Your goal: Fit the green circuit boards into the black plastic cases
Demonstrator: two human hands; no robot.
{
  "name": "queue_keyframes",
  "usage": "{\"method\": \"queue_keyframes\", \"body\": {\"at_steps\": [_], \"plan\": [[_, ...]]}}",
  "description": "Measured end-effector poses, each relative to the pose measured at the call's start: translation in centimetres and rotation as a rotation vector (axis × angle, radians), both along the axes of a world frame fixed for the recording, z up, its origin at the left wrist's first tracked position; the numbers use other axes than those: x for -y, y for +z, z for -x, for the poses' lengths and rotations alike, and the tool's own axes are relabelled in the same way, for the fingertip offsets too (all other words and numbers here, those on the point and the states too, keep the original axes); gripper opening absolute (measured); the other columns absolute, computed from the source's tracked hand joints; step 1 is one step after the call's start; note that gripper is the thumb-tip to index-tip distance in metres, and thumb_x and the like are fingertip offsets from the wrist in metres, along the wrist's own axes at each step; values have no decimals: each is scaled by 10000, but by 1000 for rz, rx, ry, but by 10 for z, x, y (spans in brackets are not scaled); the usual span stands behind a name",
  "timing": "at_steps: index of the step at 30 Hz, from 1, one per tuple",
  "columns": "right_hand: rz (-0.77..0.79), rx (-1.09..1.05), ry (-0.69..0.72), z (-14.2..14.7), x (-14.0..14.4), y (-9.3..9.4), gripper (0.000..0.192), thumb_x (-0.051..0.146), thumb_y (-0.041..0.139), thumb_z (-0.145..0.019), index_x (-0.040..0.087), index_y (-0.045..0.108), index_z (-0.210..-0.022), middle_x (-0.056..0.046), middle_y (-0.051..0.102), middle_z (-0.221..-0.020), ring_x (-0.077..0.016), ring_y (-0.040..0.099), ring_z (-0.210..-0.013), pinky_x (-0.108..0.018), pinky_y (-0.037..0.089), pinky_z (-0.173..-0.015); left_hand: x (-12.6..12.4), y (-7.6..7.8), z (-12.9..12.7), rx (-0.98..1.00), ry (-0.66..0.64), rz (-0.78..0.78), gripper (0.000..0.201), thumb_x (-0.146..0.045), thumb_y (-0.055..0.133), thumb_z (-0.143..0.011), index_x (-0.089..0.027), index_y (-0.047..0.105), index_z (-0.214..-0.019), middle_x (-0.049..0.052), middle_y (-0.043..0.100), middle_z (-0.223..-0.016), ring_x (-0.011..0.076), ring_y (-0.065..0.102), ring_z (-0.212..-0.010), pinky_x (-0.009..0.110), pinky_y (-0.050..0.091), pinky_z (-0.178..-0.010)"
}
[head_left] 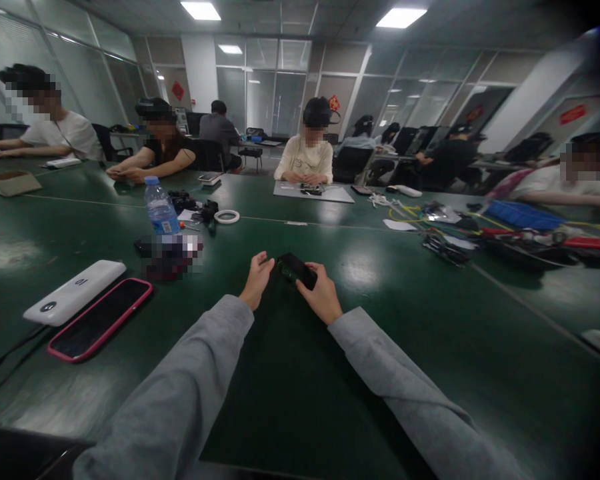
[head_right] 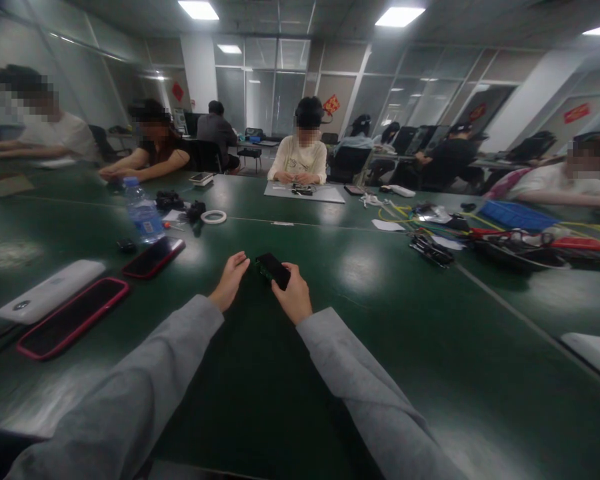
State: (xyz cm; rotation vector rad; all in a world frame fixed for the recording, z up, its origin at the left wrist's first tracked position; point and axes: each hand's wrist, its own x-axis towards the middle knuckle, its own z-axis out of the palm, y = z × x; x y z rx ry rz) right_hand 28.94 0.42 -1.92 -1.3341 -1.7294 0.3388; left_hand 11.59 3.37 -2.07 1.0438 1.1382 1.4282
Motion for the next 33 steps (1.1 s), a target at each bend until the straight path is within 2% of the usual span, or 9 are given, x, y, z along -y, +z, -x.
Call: {"method": "queue_keyframes", "body": {"at_steps": [4,7,10,13,16,20,26,33], "plan": [[-98,-53,-178,-5,0,3,457,333,580,-748,155,464,-1153,-124,602,-1041,-250,606,-933,-413,485,-825,4,2,-10,160,-118,87,387,-414,490,-862,-202,452,-1184,126,443,-1349,194,467,-1214,356,361,-1023],[-202,-36,-264,-3,4,9,467,307,555,-775,152,440,-1200,-131,580,-1094,-249,589,-971,-413,480,-846,9,9,-16,297,-256,196,507,-548,436,-844,-184,449,-1196,160,444,-1351,218,492,-1199,358,398,-996],[-304,72,-174,6,14,15,476,255,532,-801,165,404,-1251,-130,531,-1200,-243,529,-1107,-416,447,-933,17,19,-21,370,-374,231,687,-700,353,-787,-174,447,-1220,163,464,-1336,236,483,-1208,374,416,-982],[-336,234,65,19,24,16,536,193,525,-804,190,347,-1310,-114,462,-1312,-233,437,-1234,-436,388,-1024,25,26,-24,367,-486,166,778,-759,230,-769,-171,484,-1211,141,552,-1237,235,512,-1168,374,423,-976],[-308,337,201,26,29,15,596,142,516,-799,205,297,-1350,-104,421,-1359,-231,391,-1278,-462,359,-1055,29,30,-23,339,-488,163,877,-796,128,-734,-146,519,-1175,144,615,-1115,239,553,-1099,373,426,-979],[-305,373,223,28,30,15,613,115,512,-799,198,284,-1362,-115,404,-1372,-238,369,-1295,-478,356,-1058,29,29,-19,341,-446,174,937,-810,94,-712,-122,556,-1148,152,634,-1048,246,567,-1072,382,431,-985],[-313,430,239,28,30,18,612,96,521,-780,201,312,-1346,-117,397,-1359,-256,359,-1291,-476,359,-1052,25,23,-15,348,-476,144,984,-820,68,-695,-109,599,-1119,182,635,-1024,289,558,-1067,447,448,-962],[-290,385,263,29,29,16,602,230,546,-816,219,282,-1357,-123,382,-1345,-266,358,-1281,-498,372,-1028,16,12,-9,267,-417,121,989,-823,33,-682,-146,576,-1157,140,651,-1007,271,576,-1050,421,446,-957]]}}
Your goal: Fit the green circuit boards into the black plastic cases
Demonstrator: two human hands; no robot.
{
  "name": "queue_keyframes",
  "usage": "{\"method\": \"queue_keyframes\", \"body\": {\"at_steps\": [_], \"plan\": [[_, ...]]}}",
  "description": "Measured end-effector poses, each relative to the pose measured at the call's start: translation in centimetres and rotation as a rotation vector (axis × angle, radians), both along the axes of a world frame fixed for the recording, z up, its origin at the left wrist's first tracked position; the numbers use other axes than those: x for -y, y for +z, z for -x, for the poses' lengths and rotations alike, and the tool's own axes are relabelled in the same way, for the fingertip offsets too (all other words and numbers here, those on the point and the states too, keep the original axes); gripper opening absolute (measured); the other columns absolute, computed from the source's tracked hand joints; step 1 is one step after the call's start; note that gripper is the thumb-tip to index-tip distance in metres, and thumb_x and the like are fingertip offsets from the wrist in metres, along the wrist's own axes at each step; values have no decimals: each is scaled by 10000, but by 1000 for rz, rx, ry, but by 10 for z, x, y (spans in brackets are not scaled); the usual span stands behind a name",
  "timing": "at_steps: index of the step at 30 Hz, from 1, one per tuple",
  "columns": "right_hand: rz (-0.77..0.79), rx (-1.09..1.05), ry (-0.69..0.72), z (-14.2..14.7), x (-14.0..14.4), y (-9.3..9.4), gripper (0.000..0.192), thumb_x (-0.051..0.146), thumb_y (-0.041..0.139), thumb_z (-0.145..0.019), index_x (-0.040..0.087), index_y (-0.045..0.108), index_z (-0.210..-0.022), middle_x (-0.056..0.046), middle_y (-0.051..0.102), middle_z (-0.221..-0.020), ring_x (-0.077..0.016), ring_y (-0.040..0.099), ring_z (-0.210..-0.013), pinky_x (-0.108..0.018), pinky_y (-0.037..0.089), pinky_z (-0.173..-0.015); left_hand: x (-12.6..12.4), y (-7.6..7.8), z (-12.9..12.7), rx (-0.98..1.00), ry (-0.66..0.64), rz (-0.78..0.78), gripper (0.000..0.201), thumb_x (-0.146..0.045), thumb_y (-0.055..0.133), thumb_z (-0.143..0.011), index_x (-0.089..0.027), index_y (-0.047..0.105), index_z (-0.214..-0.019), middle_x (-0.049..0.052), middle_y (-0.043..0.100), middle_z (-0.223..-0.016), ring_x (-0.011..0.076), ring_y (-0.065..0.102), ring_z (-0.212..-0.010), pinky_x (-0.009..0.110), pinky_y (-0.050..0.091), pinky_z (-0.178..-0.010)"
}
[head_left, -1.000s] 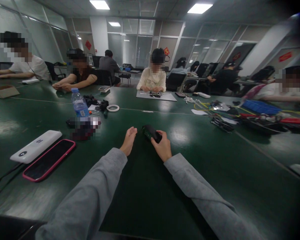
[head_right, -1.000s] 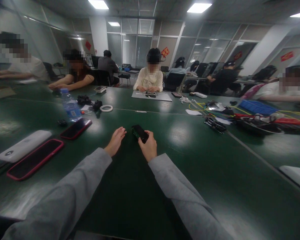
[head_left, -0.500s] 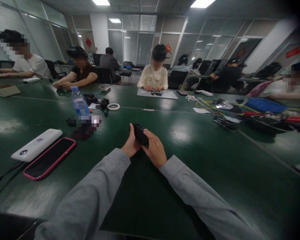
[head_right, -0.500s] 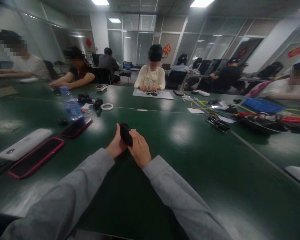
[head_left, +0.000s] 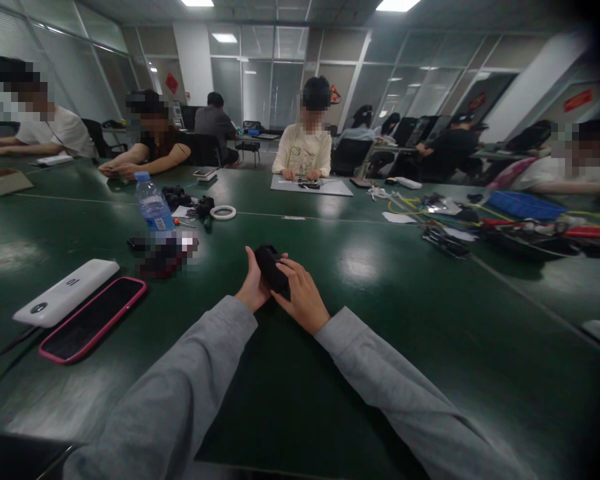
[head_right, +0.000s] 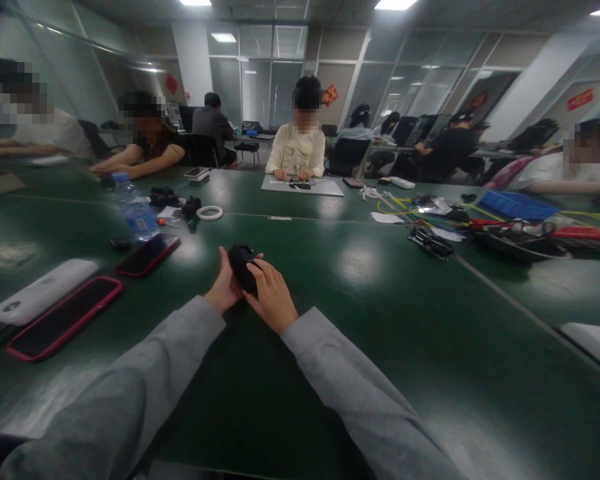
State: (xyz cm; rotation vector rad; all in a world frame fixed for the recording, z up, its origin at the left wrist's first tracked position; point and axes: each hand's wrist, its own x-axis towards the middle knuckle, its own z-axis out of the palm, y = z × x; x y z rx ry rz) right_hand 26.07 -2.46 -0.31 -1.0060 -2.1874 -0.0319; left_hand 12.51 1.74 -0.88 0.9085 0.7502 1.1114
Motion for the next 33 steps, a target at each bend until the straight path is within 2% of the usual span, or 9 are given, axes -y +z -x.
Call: {"method": "queue_keyframes", "body": {"at_steps": [4,7,11,15,23,28,33], "plan": [[18,-37,-2,-1,1,-1,666,360,568,-823,210,242,-1384,-129,329,-1387,-266,299,-1321,-492,338,-1066,-3,-3,-1,12,40,-25,927,-809,65,-706,-171,583,-1135,129,657,-1005,268,570,-1052,427,440,-945],[44,-36,-8,-1,-1,-3,714,391,556,-831,191,190,-1410,-144,299,-1407,-272,266,-1339,-496,321,-1080,-3,-3,-3,105,33,31,910,-812,93,-708,-177,592,-1127,119,658,-1027,255,577,-1051,405,441,-947],[59,-22,27,-1,-4,-6,702,406,520,-855,201,161,-1422,-140,323,-1389,-271,312,-1307,-510,333,-1069,-2,1,-2,302,27,168,860,-813,194,-712,-161,622,-1073,120,662,-1042,253,589,-1041,390,446,-944],[37,-48,38,0,-5,-6,669,403,516,-859,201,196,-1410,-139,347,-1351,-268,338,-1273,-498,347,-1060,-1,4,-2,443,53,209,769,-785,292,-724,-179,623,-1062,101,667,-1045,247,602,-1025,397,448,-937],[33,-202,21,1,2,1,522,321,470,-878,229,299,-1362,-117,376,-1272,-240,387,-1212,-460,397,-1018,5,12,-1,416,48,264,823,-787,260,-730,-137,642,-1058,133,670,-1033,271,583,-1062,378,457,-920],[-25,-403,-85,-2,1,5,495,330,476,-877,214,347,-1340,-113,403,-1271,-231,392,-1218,-464,365,-1035,1,6,2,423,68,280,798,-780,306,-722,-152,615,-1105,127,671,-1018,267,602,-1025,381,486,-869],[143,-576,-112,-10,-9,3,462,364,401,-917,222,343,-1352,-78,422,-1338,-198,400,-1240,-435,319,-1068,-5,2,5,453,40,244,770,-759,343,-730,-156,585,-1144,131,665,-1028,261,622,-984,399,500,-849]]}}
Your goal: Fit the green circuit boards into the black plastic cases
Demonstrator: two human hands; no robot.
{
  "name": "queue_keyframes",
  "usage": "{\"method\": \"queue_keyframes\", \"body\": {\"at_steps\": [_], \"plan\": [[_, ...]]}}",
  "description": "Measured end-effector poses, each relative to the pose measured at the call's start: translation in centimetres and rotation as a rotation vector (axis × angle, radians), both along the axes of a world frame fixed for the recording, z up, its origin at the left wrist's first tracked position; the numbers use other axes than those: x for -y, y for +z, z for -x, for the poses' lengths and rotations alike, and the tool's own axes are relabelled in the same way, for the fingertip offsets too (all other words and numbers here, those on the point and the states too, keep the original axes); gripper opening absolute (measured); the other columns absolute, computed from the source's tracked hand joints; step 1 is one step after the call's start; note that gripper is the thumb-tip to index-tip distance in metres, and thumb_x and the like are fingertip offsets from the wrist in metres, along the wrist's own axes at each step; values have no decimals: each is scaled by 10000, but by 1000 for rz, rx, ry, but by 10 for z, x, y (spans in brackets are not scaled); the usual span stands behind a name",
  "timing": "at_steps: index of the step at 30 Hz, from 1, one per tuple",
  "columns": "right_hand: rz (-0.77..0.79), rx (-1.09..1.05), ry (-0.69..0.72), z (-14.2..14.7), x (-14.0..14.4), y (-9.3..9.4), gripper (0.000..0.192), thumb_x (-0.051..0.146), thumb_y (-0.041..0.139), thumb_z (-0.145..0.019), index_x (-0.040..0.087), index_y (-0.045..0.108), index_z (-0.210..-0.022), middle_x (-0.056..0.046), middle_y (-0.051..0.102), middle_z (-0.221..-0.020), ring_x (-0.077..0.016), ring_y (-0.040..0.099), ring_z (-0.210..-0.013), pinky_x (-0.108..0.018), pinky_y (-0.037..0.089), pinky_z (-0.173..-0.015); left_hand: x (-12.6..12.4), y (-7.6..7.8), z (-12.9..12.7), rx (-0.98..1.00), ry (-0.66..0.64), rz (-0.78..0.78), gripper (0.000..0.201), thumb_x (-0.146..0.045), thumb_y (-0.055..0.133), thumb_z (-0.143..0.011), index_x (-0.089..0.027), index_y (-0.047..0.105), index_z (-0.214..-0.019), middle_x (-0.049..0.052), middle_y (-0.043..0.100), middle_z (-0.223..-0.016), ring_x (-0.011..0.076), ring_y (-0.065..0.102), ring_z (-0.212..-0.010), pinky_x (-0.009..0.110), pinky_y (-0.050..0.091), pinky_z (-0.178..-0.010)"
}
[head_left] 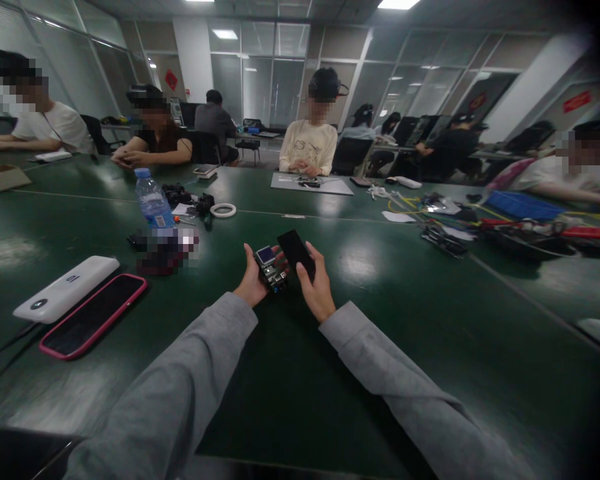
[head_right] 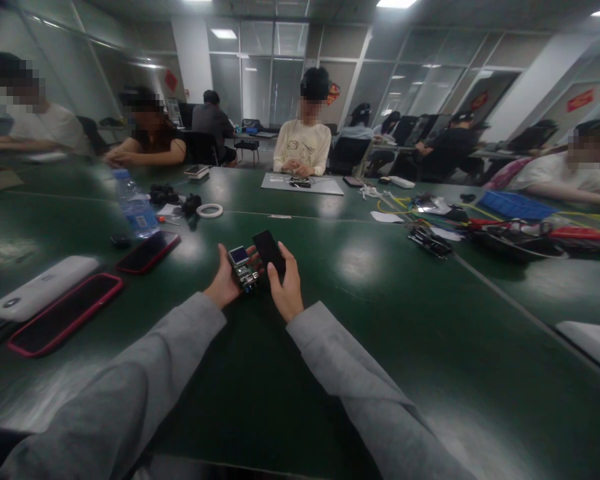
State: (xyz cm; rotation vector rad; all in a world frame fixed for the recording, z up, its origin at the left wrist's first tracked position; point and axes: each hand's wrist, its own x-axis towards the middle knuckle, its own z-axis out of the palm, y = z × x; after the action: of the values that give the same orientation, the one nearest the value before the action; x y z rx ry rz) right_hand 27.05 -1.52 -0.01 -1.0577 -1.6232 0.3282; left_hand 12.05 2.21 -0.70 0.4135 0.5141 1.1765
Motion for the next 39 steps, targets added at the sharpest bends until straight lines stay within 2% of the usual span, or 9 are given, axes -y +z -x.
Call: {"method": "queue_keyframes", "body": {"at_steps": [4,9,14,19,22,26,32,35,39], "plan": [[142,-92,48,-10,-12,-9,413,398,352,-934,258,402,-1319,-25,441,-1348,-161,400,-1253,-391,277,-1097,0,2,2,-3,-10,13,791,-767,351,-717,-154,571,-1166,156,634,-1117,279,609,-1020,413,499,-852],[288,-139,-31,-17,-27,-26,466,511,377,-890,206,504,-1219,-77,537,-1217,-196,478,-1163,-408,351,-1032,1,3,1,-24,-32,14,775,-754,349,-731,-161,553,-1187,170,599,-1190,285,588,-1072,412,499,-852],[196,73,-129,-16,-28,-30,665,487,661,-678,149,487,-1222,-142,520,-1194,-277,459,-1155,-463,357,-1001,2,5,0,-74,-60,28,770,-747,340,-741,-162,551,-1194,173,590,-1206,291,578,-1090,422,494,-860],[213,79,-166,-18,-25,-27,560,348,617,-689,122,491,-1186,-134,575,-1121,-249,544,-1038,-412,433,-916,3,8,3,-23,-84,14,775,-738,309,-759,-159,519,-1230,178,569,-1236,293,573,-1098,432,488,-868],[228,51,-243,-35,-31,-18,520,363,625,-682,139,525,-1140,-114,610,-1060,-235,584,-955,-393,458,-862,2,8,6,14,-103,2,768,-725,303,-774,-149,509,-1238,181,551,-1258,291,565,-1111,423,483,-879],[99,61,-500,-107,-45,-6,525,386,644,-679,138,540,-1130,-140,607,-1052,-249,580,-949,-405,435,-855,1,7,11,50,-136,-20,744,-708,326,-784,-144,513,-1233,168,516,-1303,295,535,-1149,411,471,-899],[132,8,-1020,-285,-38,-27,519,390,723,-567,213,548,-1022,-169,565,-1010,-349,550,-943,-479,408,-771,-2,6,14,63,-179,-19,766,-722,308,-777,-133,533,-1212,184,508,-1305,304,514,-1171,421,459,-904],[39,-22,-1074,-350,-22,-42,434,449,714,-560,312,526,-927,-105,539,-921,-359,537,-892,-512,393,-740,-4,6,13,60,-196,-25,768,-719,308,-780,-125,530,-1214,188,496,-1315,304,509,-1176,420,451,-911],[93,-46,-1062,-383,-10,-51,486,490,727,-507,296,507,-895,-101,503,-869,-398,513,-921,-559,370,-773,-5,5,12,60,-199,-29,762,-717,313,-781,-130,528,-1217,183,494,-1319,303,507,-1177,423,448,-913]]}}
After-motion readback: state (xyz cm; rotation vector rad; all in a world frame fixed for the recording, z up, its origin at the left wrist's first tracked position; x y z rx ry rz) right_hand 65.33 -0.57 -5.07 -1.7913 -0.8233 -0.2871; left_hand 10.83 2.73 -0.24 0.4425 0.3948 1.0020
